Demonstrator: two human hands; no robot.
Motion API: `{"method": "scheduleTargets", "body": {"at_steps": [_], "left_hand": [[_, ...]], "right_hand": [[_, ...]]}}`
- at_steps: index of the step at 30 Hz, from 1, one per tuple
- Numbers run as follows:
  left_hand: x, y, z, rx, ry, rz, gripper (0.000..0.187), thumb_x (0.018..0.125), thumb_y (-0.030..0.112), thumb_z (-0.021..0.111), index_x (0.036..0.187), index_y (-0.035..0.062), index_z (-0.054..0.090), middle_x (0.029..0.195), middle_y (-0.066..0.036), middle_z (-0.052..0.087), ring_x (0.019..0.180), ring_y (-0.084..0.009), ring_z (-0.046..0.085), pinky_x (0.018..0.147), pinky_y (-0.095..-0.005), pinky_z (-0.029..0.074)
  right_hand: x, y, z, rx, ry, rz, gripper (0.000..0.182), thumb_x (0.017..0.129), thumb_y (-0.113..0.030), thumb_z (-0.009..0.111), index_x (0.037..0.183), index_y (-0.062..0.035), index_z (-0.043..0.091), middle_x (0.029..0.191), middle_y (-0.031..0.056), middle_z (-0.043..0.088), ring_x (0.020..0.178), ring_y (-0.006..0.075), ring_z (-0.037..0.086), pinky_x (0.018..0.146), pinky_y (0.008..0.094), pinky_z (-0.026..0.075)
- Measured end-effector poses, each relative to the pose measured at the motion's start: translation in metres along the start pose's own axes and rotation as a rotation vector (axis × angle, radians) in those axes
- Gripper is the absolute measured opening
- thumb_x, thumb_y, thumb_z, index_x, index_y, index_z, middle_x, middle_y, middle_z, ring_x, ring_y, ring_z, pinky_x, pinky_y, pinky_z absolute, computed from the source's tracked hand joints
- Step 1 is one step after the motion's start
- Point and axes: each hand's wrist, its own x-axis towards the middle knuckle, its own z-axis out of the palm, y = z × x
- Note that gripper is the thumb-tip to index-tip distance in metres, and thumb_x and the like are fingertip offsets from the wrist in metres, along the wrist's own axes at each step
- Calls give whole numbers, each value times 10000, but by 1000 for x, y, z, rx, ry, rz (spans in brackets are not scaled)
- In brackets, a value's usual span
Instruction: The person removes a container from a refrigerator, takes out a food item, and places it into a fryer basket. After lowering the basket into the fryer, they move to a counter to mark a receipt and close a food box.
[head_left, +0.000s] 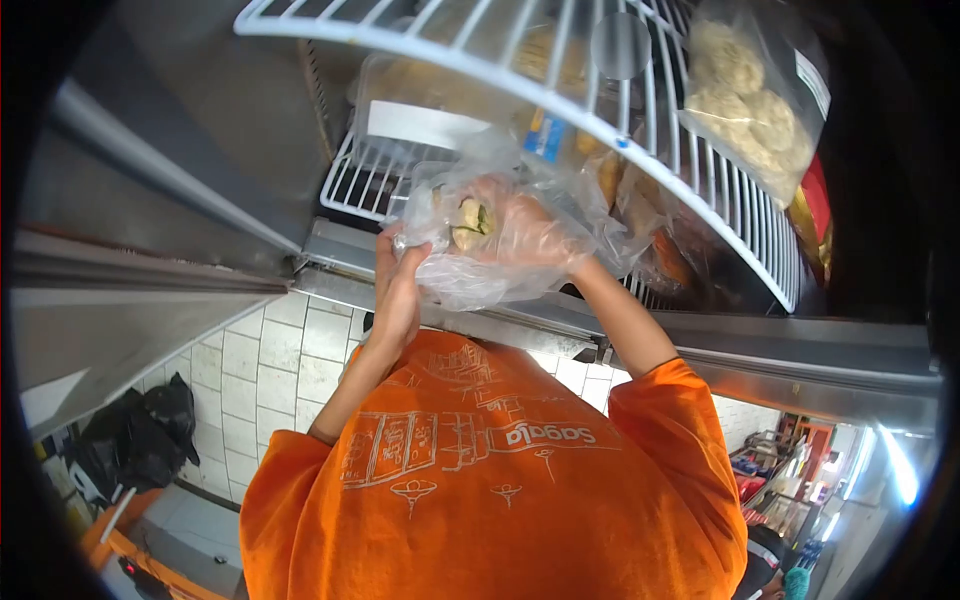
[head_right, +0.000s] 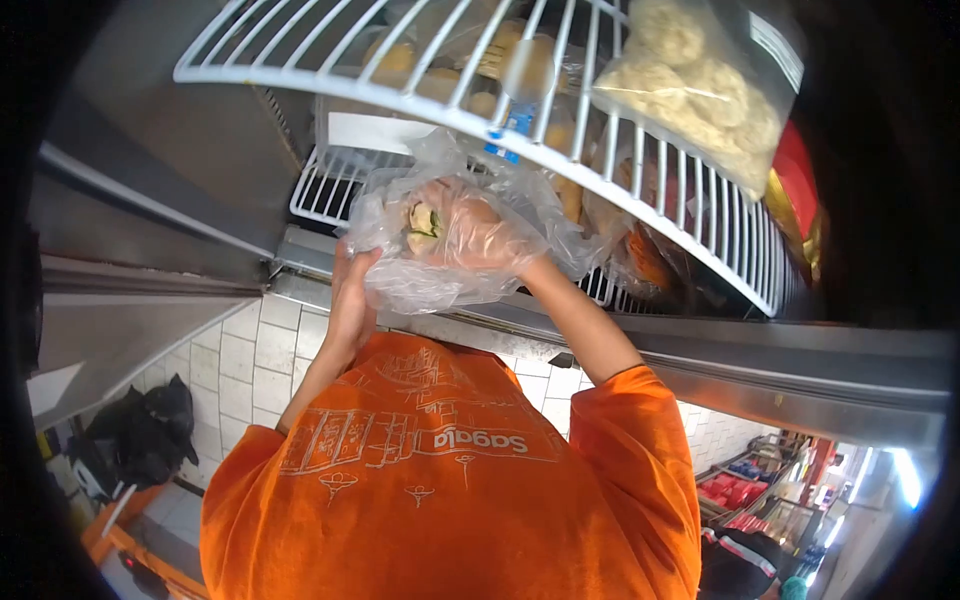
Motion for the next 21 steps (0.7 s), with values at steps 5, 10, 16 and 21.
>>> {"method": "scheduleTargets", "body": {"at_steps": [5,10,16,21], "left_hand": [[-4,-7,-4,-24,-56,40,524,894,137,531,1363,60,311,1274,-166,454,1135,-240,498,943,-370,433],[3,-19,6,-114,-82,69,557,902,154,529,1398,67,290,1296,-139,440,1177,-233,455,969,-372,409],[46,-10,91,-147,-138,175,688,915,255,586,1446,32,211,1440,-129,270,1300,-226,305,1049,-358,293],[124,-16,133,78,69,429,564,917,310,628,1291,-55,414,1302,-224,458,1209,-292,449,1028,-384,334]], "right_hand": [[-23,-8,-37,754,198,229,713,669,-307,824,1257,-47,516,1128,156,564,1033,242,590,933,369,512],[-97,-43,-73,928,613,466,895,647,-382,818,1322,85,459,1214,195,582,1079,252,607,894,315,519],[-143,-70,-81,974,716,452,783,597,-384,859,1229,-26,565,1133,72,588,975,134,570,784,243,467],[-155,-76,-56,1085,753,483,717,607,-293,868,1210,-42,573,1126,50,568,972,123,552,804,248,452]]}}
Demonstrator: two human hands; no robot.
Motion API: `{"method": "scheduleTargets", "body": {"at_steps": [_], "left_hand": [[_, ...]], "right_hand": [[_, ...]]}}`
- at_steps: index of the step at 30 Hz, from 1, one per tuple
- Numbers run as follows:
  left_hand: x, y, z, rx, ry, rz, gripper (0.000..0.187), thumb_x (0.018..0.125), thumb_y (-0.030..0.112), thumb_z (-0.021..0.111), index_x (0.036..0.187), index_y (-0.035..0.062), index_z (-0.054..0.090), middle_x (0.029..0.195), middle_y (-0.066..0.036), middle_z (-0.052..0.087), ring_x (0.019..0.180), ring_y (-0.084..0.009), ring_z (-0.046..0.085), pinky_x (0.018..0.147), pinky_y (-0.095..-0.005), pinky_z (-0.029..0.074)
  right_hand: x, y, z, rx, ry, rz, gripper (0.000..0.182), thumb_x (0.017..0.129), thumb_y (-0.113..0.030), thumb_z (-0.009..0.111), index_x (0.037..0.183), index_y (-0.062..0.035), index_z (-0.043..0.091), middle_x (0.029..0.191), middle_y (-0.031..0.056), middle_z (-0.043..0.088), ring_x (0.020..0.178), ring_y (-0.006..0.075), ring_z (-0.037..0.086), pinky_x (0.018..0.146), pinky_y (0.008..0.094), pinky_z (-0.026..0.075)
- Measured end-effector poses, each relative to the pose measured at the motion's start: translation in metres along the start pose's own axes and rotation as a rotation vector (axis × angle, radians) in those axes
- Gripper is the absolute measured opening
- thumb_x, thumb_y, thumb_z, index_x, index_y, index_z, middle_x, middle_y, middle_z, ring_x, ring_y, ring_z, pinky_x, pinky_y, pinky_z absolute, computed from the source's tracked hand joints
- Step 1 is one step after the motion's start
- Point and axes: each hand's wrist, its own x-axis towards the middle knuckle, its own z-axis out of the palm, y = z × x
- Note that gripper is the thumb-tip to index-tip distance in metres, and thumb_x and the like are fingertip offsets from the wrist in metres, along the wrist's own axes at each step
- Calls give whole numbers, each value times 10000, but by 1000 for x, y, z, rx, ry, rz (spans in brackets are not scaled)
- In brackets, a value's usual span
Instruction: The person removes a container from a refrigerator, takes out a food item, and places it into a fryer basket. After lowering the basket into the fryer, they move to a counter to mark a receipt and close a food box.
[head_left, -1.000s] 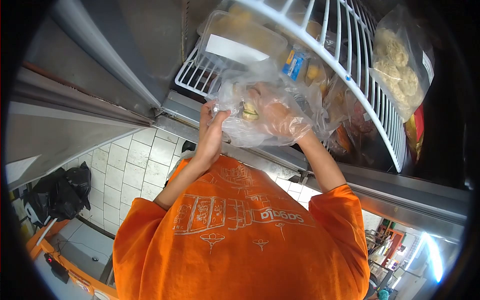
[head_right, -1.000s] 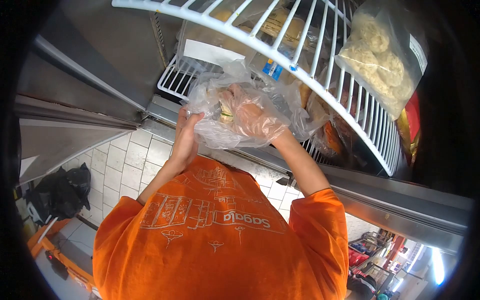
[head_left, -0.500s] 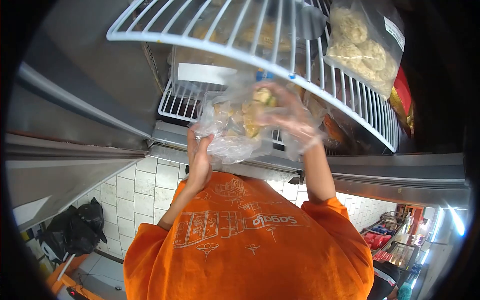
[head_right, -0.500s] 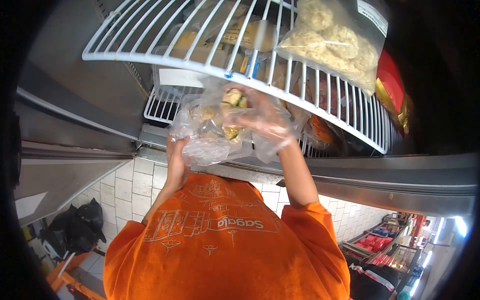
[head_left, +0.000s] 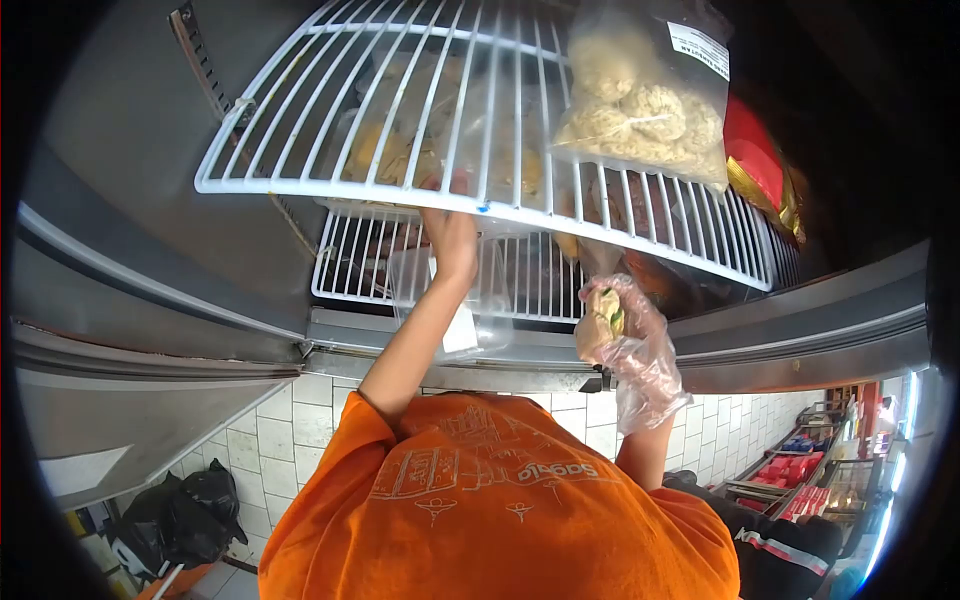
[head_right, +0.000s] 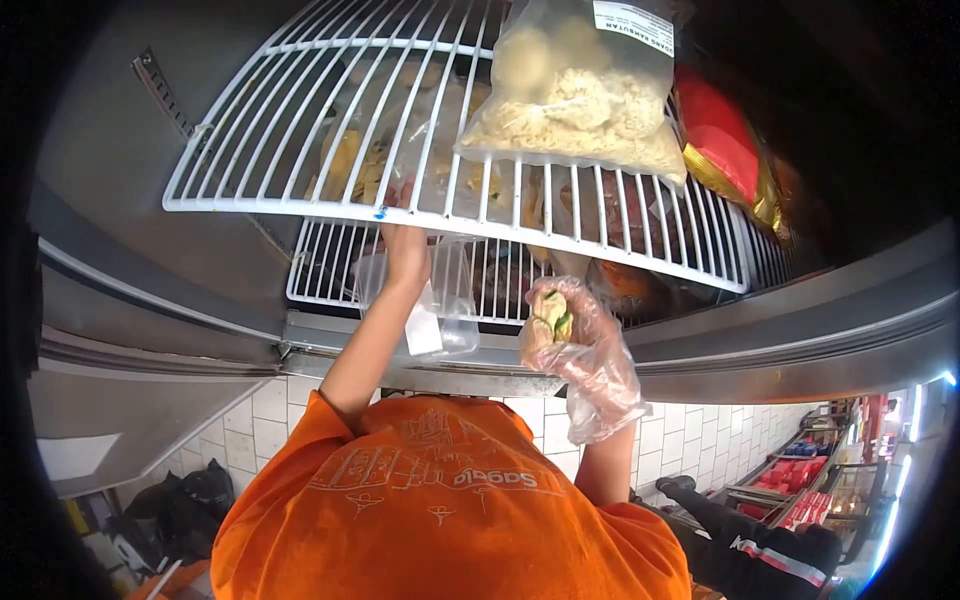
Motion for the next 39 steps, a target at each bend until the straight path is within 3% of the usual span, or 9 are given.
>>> {"method": "scheduleTargets", "body": {"at_steps": [4,8,13,18,26,28,30,33,39], "left_hand": [[9,16,-17,604,-143,476,433,884,222,652,1173,-72,520,1077,-270,572,1089,-402,519,950,-443,387],[11,27,-47,1058,-99,811,502,827,279,700,1160,-65,550,1149,-254,534,1086,-419,477,929,-516,376],[-33,49,-106,876,-174,724,615,802,380,733,1200,-32,507,1099,-209,530,1063,-387,467,938,-473,375],[-41,39,-157,1406,-746,678,579,660,387,827,1072,55,592,1036,-117,558,1042,-290,487,843,-409,371],[-65,169,-120,1038,-546,216,221,725,213,771,847,77,647,925,-49,670,943,-243,611,856,-402,425],[-64,187,-97,782,-412,1210,142,737,96,707,877,106,687,984,-47,686,1013,-234,615,892,-398,448],[-59,165,-64,1009,-435,1431,226,782,14,589,941,115,715,959,-68,703,1012,-241,634,907,-400,433],[-5,50,-43,1286,-662,1316,413,821,45,552,1221,120,620,1263,-69,578,1239,-263,503,1018,-487,378],[31,36,-10,1258,-735,1200,426,811,215,635,1214,82,596,1309,-93,536,1254,-300,454,1005,-420,427]], "right_hand": [[-7,10,6,60,-31,39,725,609,-227,887,1228,-35,562,1161,48,565,1023,130,545,864,270,455],[-8,24,12,102,-13,79,700,616,-189,880,1220,-30,565,1154,42,571,1017,132,551,869,274,464],[-12,27,14,75,36,15,719,618,-210,842,1247,-12,557,1167,98,581,933,135,579,777,257,480],[-14,38,7,160,8,40,686,642,-175,859,1244,-37,561,1154,52,582,1010,136,563,845,284,484],[-19,42,-3,206,-37,36,682,629,-165,847,1237,-40,565,1139,70,578,1031,157,558,860,298,485],[-24,40,-2,283,-33,94,686,606,-160,849,1227,-56,576,1133,70,580,1025,157,563,845,292,496],[-27,45,-5,261,-49,93,683,607,-169,851,1225,-64,580,1136,69,582,1019,157,567,836,289,501],[-28,46,-11,305,-75,194,696,608,-181,865,1236,-83,580,1116,69,594,996,166,585,816,293,517],[-40,55,-25,357,-54,304,700,623,-142,877,1245,-55,567,1182,99,593,1105,191,566,899,306,500]]}}
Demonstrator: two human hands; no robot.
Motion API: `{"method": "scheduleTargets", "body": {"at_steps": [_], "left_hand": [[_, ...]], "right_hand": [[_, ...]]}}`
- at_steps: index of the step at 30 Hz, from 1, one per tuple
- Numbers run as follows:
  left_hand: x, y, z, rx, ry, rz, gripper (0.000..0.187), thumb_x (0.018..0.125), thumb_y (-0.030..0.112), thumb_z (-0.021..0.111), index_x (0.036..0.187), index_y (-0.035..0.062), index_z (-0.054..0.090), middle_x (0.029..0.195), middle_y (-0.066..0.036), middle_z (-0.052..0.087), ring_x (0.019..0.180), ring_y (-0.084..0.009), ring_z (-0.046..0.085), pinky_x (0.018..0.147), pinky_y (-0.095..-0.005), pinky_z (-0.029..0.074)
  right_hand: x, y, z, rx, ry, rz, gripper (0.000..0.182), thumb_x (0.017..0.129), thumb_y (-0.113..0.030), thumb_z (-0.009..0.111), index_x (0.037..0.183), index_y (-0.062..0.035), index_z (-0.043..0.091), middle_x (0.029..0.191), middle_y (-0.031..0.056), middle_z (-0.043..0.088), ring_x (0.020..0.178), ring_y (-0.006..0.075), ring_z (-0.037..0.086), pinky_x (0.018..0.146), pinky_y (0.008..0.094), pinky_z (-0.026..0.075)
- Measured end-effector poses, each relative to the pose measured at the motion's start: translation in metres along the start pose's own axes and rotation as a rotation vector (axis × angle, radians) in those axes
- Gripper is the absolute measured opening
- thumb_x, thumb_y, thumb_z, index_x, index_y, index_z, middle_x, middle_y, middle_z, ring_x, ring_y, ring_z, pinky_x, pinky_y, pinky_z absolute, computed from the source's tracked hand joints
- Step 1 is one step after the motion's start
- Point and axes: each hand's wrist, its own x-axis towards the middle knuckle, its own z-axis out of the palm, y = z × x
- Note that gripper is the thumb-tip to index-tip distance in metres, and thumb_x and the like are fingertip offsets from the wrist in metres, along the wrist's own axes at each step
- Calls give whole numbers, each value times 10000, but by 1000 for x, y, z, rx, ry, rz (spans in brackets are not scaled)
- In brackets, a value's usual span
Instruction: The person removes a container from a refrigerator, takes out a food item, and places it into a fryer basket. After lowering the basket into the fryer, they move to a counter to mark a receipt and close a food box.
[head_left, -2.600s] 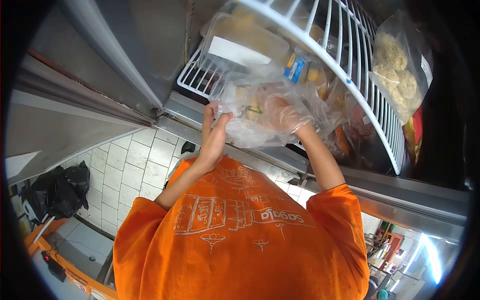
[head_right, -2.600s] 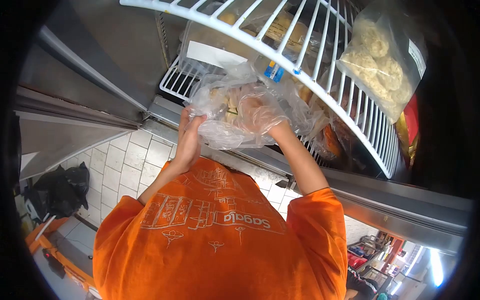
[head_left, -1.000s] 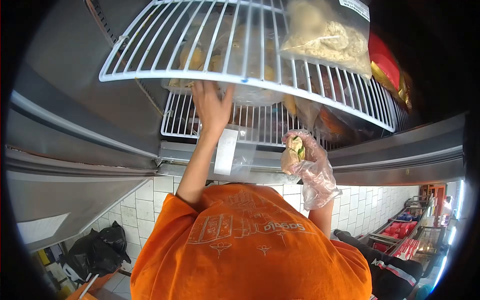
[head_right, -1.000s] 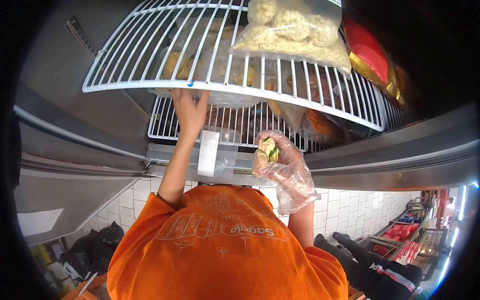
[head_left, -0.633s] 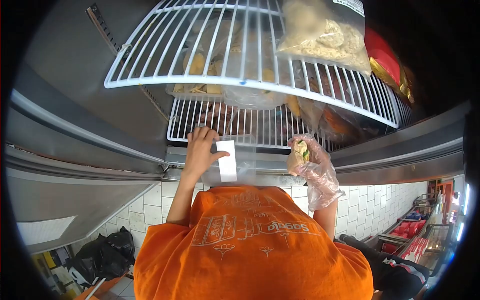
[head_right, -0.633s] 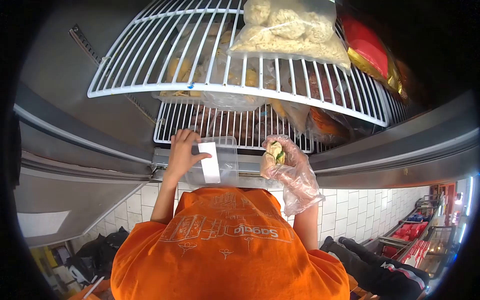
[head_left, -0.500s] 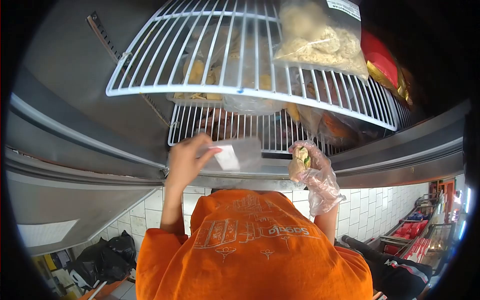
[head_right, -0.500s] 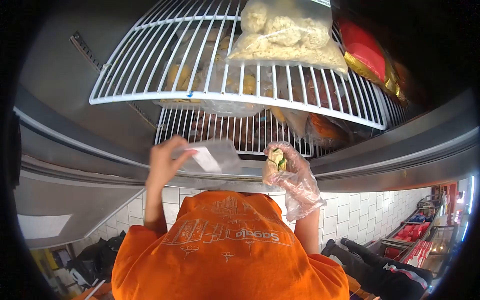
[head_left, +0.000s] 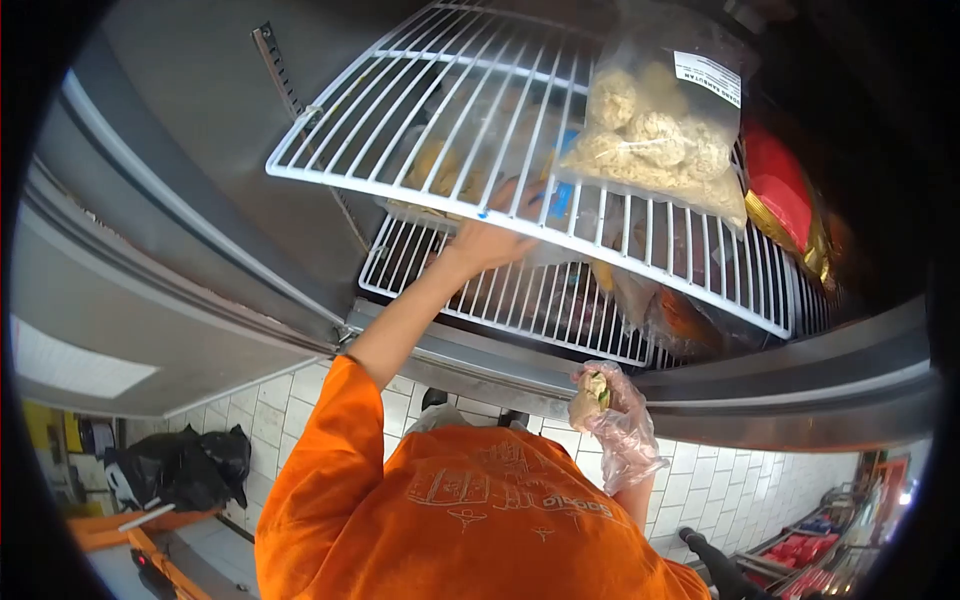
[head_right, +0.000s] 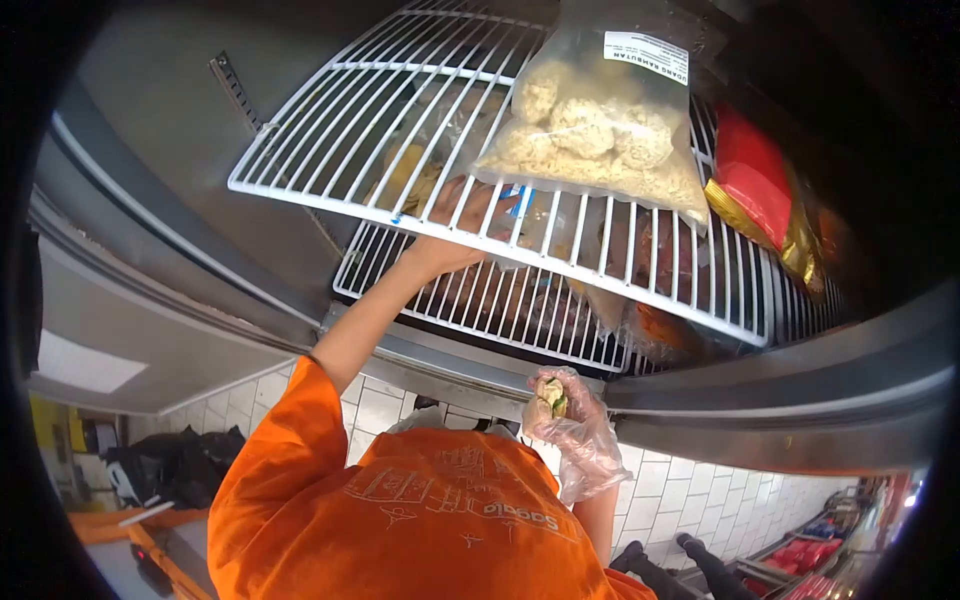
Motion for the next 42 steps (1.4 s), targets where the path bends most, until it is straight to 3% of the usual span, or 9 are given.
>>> {"method": "scheduleTargets", "body": {"at_steps": [2,5,14,21,28,31,36,39,42], "left_hand": [[-5,-1,-1,33,7,-14,450,832,282,629,1235,87,584,1332,-122,507,1269,-325,425,1033,-464,387],[-23,13,-8,98,96,-53,447,856,307,596,1257,111,580,1295,-165,508,1285,-309,420,1100,-526,224],[-105,72,-47,73,285,-264,385,814,190,650,1161,51,561,1325,-146,488,1251,-322,428,1055,-487,285],[-242,96,-52,-65,539,-759,473,857,150,636,1261,-10,450,1268,-221,483,1181,-343,446,999,-447,339],[-143,87,-8,-727,696,-934,734,799,212,766,1331,-31,323,1255,-201,507,1127,-274,476,938,-409,403],[-129,39,37,-815,650,-995,495,813,164,757,1188,-38,506,891,-81,672,814,-155,582,791,-289,460],[-95,25,-16,-1187,955,-914,138,864,79,679,967,10,618,848,-40,673,674,-75,576,573,-210,422],[-25,0,-55,-1266,1008,-827,166,867,36,655,995,28,549,846,-64,647,659,-90,571,487,-213,426],[45,-62,-15,-1513,981,-945,366,837,59,711,1123,-2,490,984,-121,606,810,-225,647,670,-321,588]], "right_hand": [[5,9,-9,-137,-38,-114,692,605,-215,864,1215,-47,585,1135,105,591,914,167,606,744,283,527],[11,12,-24,-145,-141,-43,691,597,-234,842,1210,-45,584,1134,92,584,913,163,596,764,284,505],[19,19,-24,-190,-425,101,665,666,-206,837,1246,-40,556,1168,77,563,1039,163,553,867,287,468],[-6,67,19,-59,-440,283,655,706,-178,795,1290,-65,520,1224,97,553,1166,205,505,937,324,460],[-69,109,78,12,-323,249,656,703,-167,791,1291,-73,513,1204,81,558,1142,203,518,914,323,483],[-98,120,74,43,-178,316,652,690,-120,796,1280,-76,522,1208,86,554,1140,202,519,904,319,486],[-116,133,46,168,-82,235,625,690,-79,791,1266,-82,549,1207,97,566,1082,194,558,898,316,487],[-108,125,33,166,-62,241,617,700,-85,797,1268,-91,559,1213,88,570,1075,174,563,885,292,490],[-88,114,22,193,-86,259,624,706,-111,807,1277,-92,555,1228,88,570,1078,174,564,900,293,485]]}}
